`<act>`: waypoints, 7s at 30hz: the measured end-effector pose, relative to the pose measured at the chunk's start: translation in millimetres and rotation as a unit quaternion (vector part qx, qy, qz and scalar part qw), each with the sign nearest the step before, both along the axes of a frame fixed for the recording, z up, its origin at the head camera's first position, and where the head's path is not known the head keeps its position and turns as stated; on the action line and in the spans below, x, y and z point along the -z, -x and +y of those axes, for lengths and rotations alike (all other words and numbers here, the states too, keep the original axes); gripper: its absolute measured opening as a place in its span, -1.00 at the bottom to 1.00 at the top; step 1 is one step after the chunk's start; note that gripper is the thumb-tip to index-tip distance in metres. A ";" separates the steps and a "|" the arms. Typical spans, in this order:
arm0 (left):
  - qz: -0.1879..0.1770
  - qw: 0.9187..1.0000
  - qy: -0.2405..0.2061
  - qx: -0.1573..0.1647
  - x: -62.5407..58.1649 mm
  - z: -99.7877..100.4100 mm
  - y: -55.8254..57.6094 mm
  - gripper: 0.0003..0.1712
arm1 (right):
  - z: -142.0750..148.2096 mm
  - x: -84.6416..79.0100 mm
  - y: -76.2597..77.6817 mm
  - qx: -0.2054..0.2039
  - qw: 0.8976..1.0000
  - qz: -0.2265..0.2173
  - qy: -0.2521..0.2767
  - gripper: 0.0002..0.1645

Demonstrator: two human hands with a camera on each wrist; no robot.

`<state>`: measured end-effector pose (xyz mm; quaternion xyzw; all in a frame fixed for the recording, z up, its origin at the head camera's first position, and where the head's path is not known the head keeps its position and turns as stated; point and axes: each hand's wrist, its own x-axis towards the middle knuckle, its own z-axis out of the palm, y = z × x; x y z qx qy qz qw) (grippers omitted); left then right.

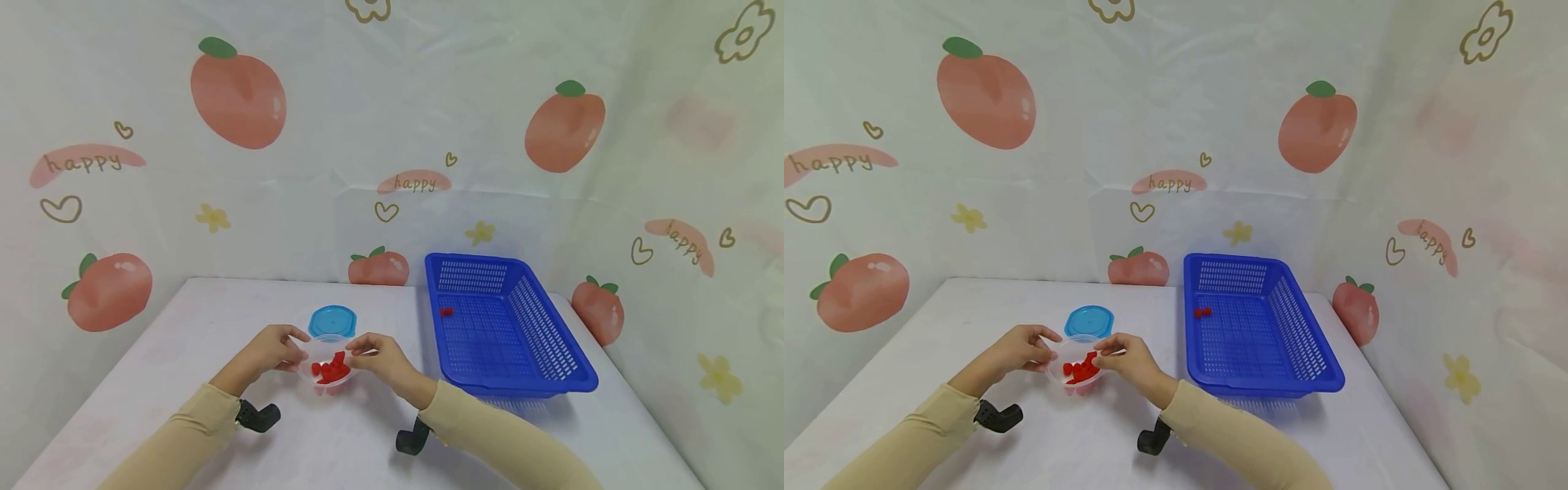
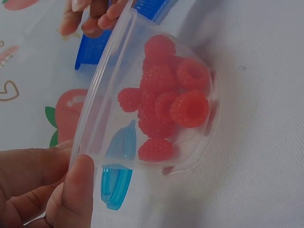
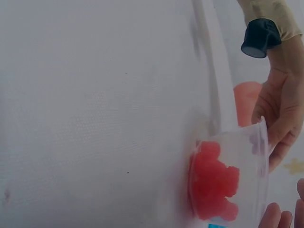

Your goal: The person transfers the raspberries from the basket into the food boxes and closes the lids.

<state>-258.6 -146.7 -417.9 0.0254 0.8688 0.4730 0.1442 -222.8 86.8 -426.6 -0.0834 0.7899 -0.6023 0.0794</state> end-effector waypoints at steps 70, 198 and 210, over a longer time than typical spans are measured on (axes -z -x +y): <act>0.008 1.000 -0.005 0.018 -2.9 -0.8 -0.7 -0.54 | 189.0 -24.3 115.6 0.077 0.970 -0.088 -0.212 -0.54; 0.007 1.000 -0.013 0.017 -2.3 -1.4 -1.5 -0.55 | -0.6 4.6 3.7 0.000 1.000 -0.012 0.012 -0.73; 0.012 1.000 -0.008 0.018 -2.3 -1.8 -1.3 -0.54 | -1.3 10.6 7.6 0.001 1.000 -0.008 0.001 -0.72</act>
